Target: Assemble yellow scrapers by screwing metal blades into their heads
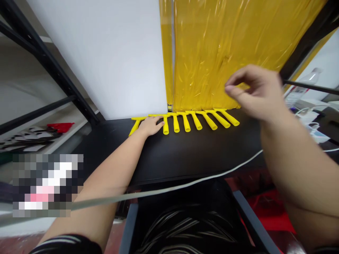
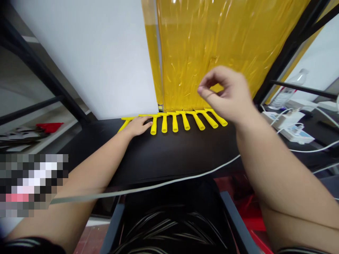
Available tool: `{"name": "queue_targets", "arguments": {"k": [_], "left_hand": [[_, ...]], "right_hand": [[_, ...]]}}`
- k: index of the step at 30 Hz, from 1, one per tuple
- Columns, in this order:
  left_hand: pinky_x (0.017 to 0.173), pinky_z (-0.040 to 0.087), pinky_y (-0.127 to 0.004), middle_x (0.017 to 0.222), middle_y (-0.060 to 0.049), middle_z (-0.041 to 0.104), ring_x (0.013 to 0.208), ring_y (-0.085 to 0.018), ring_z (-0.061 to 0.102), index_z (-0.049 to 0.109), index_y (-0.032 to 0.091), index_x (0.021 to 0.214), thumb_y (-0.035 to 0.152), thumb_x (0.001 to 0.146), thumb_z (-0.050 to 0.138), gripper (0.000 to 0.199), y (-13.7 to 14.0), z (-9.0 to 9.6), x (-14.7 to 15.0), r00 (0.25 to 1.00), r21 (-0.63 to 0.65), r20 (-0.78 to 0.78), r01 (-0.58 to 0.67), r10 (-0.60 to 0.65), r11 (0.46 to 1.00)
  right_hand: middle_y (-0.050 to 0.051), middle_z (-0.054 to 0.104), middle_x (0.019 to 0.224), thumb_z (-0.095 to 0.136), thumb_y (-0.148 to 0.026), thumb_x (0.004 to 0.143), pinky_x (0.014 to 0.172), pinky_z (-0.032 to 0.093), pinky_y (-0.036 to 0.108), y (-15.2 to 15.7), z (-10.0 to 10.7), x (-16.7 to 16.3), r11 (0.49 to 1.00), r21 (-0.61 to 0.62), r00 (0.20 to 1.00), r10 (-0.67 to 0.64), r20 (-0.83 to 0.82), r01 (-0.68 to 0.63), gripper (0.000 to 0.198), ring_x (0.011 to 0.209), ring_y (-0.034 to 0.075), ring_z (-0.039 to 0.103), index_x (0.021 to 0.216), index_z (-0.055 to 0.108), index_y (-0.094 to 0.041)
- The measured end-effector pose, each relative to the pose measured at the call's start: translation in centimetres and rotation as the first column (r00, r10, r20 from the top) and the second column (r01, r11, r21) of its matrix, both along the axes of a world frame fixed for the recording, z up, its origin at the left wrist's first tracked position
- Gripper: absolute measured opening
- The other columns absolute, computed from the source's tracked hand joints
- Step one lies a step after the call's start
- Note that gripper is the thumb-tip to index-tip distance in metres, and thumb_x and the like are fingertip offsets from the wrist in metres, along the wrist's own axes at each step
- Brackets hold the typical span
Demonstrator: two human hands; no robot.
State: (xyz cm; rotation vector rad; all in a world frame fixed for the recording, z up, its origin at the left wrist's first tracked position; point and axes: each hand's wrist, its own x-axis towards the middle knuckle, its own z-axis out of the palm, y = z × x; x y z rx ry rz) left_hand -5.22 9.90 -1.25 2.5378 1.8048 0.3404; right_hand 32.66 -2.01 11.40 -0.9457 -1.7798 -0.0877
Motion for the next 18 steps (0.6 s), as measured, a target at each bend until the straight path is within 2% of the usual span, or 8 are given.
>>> {"name": "queue_targets", "arguments": {"k": [2,5,7,10,13,16,18], "left_hand": [[0.12,0.038,-0.053,0.162,-0.005,0.051,0.147,-0.035,0.048,0.047,0.034,0.159,0.066,0.101,0.035,0.068,-0.4,0.1,0.0,0.999,-0.008,-0.029,0.022,-0.022,1.0],[0.122,0.035,-0.053,0.162,-0.002,0.05,0.149,-0.034,0.045,0.051,0.04,0.155,0.071,0.1,0.033,0.066,-0.7,0.2,0.1,0.994,-0.034,-0.075,0.072,-0.074,0.997],[0.123,0.034,-0.05,0.16,-0.003,0.053,0.149,-0.032,0.045,0.053,0.037,0.154,0.072,0.1,0.031,0.069,-0.7,0.3,0.2,0.989,-0.037,-0.091,0.115,-0.118,0.993],[0.124,0.034,-0.048,0.159,-0.005,0.054,0.148,-0.032,0.046,0.051,0.032,0.156,0.079,0.096,0.033,0.079,-0.7,0.4,0.2,0.983,-0.04,-0.09,0.158,-0.161,0.987],[0.123,0.034,-0.05,0.162,-0.007,0.051,0.149,-0.035,0.044,0.048,0.031,0.158,0.087,0.087,0.04,0.091,-0.8,0.5,0.1,0.984,-0.062,-0.081,0.155,-0.159,0.986],[0.123,0.033,-0.051,0.164,-0.008,0.048,0.151,-0.037,0.042,0.045,0.032,0.16,0.089,0.083,0.047,0.095,-0.8,0.5,-0.1,0.982,-0.076,-0.08,0.166,-0.172,0.983],[0.123,0.033,-0.051,0.164,-0.008,0.048,0.151,-0.038,0.041,0.045,0.033,0.16,0.088,0.082,0.05,0.096,-0.9,0.5,-0.3,0.98,-0.075,-0.083,0.173,-0.179,0.982]], "right_hand": [[0.004,0.07,0.084,0.074,-0.033,0.084,0.075,0.057,0.037,4.1,-2.6,0.3,0.988,-0.071,0.99,-0.14,0.006,0.14,0.013,0.08,0.023,0.067,0.085,0.067,-0.022],[0.006,0.071,0.08,0.068,-0.031,0.083,0.077,0.056,0.038,9.6,-7.4,2.4,0.899,-0.214,0.919,-0.395,-0.014,0.383,0.01,0.074,0.023,0.066,0.085,0.068,-0.021],[0.009,0.073,0.083,0.066,-0.031,0.082,0.08,0.055,0.039,11.6,-10.0,4.5,0.824,-0.288,0.862,-0.507,0.013,0.489,0.012,0.078,0.026,0.068,0.086,0.07,-0.02],[0.012,0.076,0.091,0.066,-0.033,0.081,0.083,0.055,0.042,12.5,-12.0,7.6,0.722,-0.349,0.786,-0.613,0.081,0.598,0.018,0.088,0.031,0.071,0.091,0.074,-0.02],[0.013,0.078,0.098,0.066,-0.038,0.083,0.084,0.055,0.041,12.6,-12.7,9.9,0.65,-0.402,0.745,-0.651,0.142,0.645,0.026,0.095,0.032,0.072,0.098,0.078,-0.021],[0.013,0.079,0.104,0.072,-0.038,0.078,0.082,0.055,0.038,13.1,-13.5,11.1,0.565,-0.542,0.77,-0.568,0.292,0.622,0.032,0.097,0.032,0.073,0.104,0.081,-0.021],[0.012,0.08,0.105,0.074,-0.035,0.075,0.08,0.056,0.036,13.6,-14.3,11.4,0.515,-0.594,0.775,-0.526,0.349,0.617,0.036,0.095,0.031,0.074,0.107,0.082,-0.021]]}}
